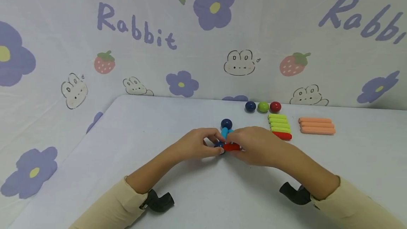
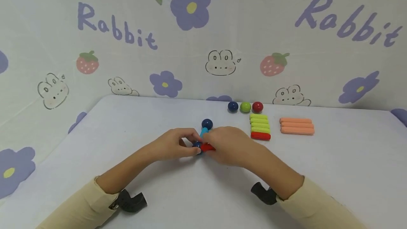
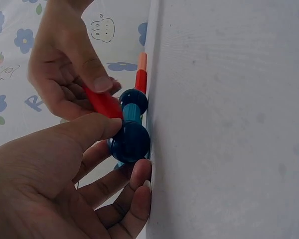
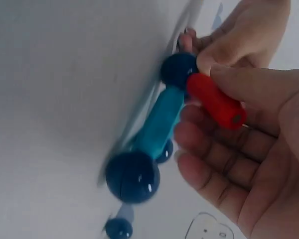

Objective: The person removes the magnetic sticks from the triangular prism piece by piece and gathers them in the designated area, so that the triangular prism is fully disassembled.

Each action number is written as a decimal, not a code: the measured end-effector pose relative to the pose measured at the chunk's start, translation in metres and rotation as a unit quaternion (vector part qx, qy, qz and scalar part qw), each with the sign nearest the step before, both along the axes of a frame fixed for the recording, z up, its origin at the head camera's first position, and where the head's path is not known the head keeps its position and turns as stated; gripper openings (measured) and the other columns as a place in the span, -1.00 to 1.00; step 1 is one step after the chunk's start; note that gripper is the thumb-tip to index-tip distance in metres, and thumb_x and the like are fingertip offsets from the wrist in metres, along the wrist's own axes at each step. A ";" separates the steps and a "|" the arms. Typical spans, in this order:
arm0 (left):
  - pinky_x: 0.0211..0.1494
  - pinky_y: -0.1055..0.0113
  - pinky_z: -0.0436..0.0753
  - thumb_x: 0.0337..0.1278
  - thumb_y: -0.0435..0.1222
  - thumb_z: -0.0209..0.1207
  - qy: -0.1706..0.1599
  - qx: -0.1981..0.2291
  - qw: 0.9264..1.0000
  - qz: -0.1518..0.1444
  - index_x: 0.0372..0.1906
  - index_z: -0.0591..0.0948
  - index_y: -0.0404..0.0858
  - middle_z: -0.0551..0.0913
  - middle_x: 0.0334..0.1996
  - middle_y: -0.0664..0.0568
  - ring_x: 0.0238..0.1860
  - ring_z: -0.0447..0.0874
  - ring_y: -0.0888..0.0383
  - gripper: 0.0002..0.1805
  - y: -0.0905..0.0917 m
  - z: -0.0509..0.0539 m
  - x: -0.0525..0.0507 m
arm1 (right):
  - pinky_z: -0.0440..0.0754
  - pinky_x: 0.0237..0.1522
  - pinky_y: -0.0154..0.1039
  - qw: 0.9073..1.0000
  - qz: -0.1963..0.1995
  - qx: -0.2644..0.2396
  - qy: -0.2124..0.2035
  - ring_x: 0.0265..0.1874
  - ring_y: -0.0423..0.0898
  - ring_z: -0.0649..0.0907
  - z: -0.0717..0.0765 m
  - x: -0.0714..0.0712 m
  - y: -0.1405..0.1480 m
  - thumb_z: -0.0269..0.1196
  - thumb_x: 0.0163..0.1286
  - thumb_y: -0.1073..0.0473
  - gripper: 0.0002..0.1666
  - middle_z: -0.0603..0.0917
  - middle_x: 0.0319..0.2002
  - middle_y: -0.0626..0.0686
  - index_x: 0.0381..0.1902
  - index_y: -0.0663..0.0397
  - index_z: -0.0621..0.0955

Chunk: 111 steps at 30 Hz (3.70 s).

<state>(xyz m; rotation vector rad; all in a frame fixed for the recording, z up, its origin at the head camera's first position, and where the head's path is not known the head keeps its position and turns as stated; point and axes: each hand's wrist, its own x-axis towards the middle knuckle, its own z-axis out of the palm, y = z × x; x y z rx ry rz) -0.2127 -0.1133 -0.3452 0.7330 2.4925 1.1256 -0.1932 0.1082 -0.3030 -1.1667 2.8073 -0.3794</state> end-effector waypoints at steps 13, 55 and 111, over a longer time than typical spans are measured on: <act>-0.15 0.35 0.65 0.25 -0.18 0.32 0.009 0.005 1.000 -0.011 -0.05 0.66 -0.03 0.69 -0.18 0.15 -0.26 0.66 0.19 -0.80 0.000 -0.003 0.001 | 0.64 -0.12 -0.28 0.986 0.059 -0.064 -0.144 -0.22 -0.19 0.61 0.000 0.002 0.017 0.44 0.26 0.28 -0.74 0.68 -0.26 -0.25 -0.10 -0.06 0.74; -0.19 0.32 0.62 0.22 -0.16 0.35 0.008 -0.014 1.000 0.010 -0.07 0.68 0.01 0.66 -0.22 0.22 -0.27 0.61 0.18 -0.80 0.002 -0.001 0.001 | 0.54 -0.38 -0.27 0.995 -0.089 -0.008 -0.050 -0.39 -0.17 0.51 -0.017 -0.016 0.096 0.48 0.17 0.27 -0.81 0.55 -0.45 -0.19 -0.32 -0.10 0.70; -0.19 0.35 0.64 0.22 -0.19 0.34 0.016 0.001 1.000 0.004 -0.08 0.67 -0.01 0.67 -0.21 0.16 -0.28 0.63 0.17 -0.80 0.002 0.000 0.000 | 0.47 -0.42 -0.25 0.993 -0.110 0.032 -0.035 -0.44 -0.09 0.50 -0.023 -0.035 0.017 0.35 0.26 0.22 -0.83 0.48 -0.49 -0.03 -0.26 0.03 0.55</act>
